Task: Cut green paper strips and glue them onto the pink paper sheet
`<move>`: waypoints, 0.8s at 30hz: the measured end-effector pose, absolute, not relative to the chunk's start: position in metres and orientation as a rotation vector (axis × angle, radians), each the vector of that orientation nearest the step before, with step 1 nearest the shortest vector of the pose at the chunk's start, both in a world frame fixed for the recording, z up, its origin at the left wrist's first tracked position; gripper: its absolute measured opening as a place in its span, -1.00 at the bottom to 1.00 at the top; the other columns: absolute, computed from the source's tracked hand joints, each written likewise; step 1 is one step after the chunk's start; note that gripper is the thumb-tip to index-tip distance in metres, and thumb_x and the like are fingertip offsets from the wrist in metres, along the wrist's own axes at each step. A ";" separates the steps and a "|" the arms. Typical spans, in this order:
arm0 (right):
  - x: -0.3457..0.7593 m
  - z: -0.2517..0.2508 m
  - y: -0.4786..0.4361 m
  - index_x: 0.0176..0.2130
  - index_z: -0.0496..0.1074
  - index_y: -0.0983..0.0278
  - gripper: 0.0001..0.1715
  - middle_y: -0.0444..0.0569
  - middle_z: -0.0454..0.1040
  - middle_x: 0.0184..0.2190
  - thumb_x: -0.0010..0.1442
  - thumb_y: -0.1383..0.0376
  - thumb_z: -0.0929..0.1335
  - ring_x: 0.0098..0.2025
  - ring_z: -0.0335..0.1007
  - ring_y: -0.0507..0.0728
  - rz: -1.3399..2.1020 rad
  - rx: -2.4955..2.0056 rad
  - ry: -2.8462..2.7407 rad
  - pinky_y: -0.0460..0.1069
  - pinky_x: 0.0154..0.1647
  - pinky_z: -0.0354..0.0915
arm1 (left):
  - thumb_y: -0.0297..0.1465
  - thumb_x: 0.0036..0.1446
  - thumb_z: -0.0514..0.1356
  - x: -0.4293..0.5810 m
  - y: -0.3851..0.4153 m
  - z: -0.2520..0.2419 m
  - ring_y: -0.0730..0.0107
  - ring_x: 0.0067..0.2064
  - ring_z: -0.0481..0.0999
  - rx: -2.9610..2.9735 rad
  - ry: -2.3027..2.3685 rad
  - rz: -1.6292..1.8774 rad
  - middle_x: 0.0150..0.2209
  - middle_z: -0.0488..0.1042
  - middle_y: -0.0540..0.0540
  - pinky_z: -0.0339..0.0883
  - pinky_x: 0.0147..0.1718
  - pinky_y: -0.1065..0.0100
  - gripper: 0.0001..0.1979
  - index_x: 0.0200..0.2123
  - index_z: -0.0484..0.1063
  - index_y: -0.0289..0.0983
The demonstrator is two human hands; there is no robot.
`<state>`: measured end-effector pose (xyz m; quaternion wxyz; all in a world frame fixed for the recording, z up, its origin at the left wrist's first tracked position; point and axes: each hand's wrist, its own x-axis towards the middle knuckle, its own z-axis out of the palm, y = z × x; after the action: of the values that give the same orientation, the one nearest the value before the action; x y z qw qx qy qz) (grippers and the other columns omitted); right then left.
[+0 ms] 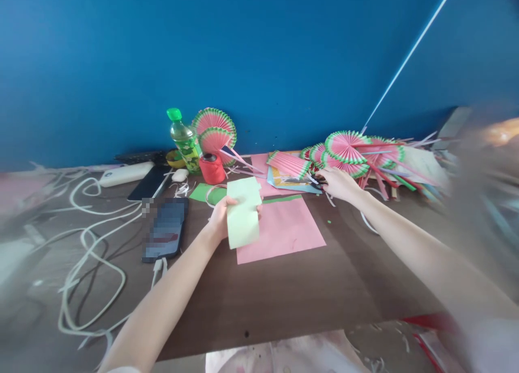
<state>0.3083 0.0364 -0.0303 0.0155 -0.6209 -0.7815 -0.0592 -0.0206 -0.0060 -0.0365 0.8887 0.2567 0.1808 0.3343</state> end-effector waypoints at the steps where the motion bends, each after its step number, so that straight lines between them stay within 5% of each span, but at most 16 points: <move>1: 0.306 -0.030 0.038 -0.17 0.38 0.28 -0.65 0.04 0.44 -0.18 -0.01 0.46 0.25 -0.10 0.29 0.19 -0.186 -1.954 -2.440 -0.01 -0.22 0.16 | -0.39 -0.14 -0.01 -0.021 -0.007 -0.036 0.21 -0.31 0.47 0.534 0.378 0.712 -0.23 0.48 -0.29 0.27 -0.18 0.14 -0.48 -0.05 0.29 -0.46; 5: 0.300 -0.027 0.042 -0.24 0.41 0.29 -0.73 0.04 0.46 -0.24 0.00 0.45 0.26 -0.16 0.30 0.18 -0.166 -2.029 -2.470 -0.02 -0.24 0.16 | -0.33 -0.10 0.02 -0.021 -0.010 -0.035 0.32 -0.33 0.41 0.506 0.391 0.714 -0.16 0.43 -0.29 0.26 -0.21 0.20 -0.51 -0.07 0.29 -0.42; 10: 0.305 -0.017 0.036 -0.24 0.41 0.39 -0.72 0.17 0.42 -0.22 0.00 0.43 0.25 -0.09 0.21 0.30 -0.418 -2.043 -2.353 0.07 -0.19 0.12 | -0.20 -0.02 0.06 -0.021 -0.008 -0.034 0.36 -0.39 0.36 0.492 0.411 0.715 -0.36 0.40 -0.19 0.25 -0.38 0.33 -0.57 -0.17 0.36 -0.40; 16: 0.316 -0.013 0.014 -0.21 0.38 0.41 -0.66 0.26 0.38 -0.26 0.10 0.47 0.12 -0.10 0.15 0.34 -0.712 -1.957 -2.143 0.17 -0.17 0.05 | 0.11 -0.07 0.03 -0.020 -0.005 -0.031 0.29 -0.40 0.39 0.570 0.507 0.791 -0.40 0.41 -0.17 0.29 -0.43 0.27 -0.39 -0.31 0.39 -0.35; 22: 0.333 -0.018 0.012 -0.26 0.41 0.40 -0.71 0.25 0.40 -0.22 0.01 0.42 0.21 -0.08 0.20 0.36 -0.516 -2.010 -1.990 0.19 -0.15 0.14 | -0.46 -0.05 0.22 -0.015 0.002 -0.041 0.56 -0.51 0.37 0.719 0.700 1.006 -0.50 0.40 0.03 0.25 -0.49 0.50 -0.93 -0.49 0.35 -0.30; 24: 0.335 -0.021 0.015 -0.29 0.43 0.38 -0.73 0.18 0.45 -0.26 -0.05 0.37 0.27 -0.15 0.30 0.30 -0.197 -2.001 -1.888 0.15 -0.16 0.21 | -0.60 -0.16 0.25 -0.011 0.002 -0.044 0.59 -0.50 0.39 0.749 0.746 1.152 -0.48 0.41 0.08 0.25 -0.49 0.54 -0.80 -0.45 0.32 -0.27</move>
<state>0.3347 0.0146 -0.0210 0.1903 -0.7122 -0.6720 -0.0700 -0.0113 0.0020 -0.0440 0.7098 0.3373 0.3360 0.5191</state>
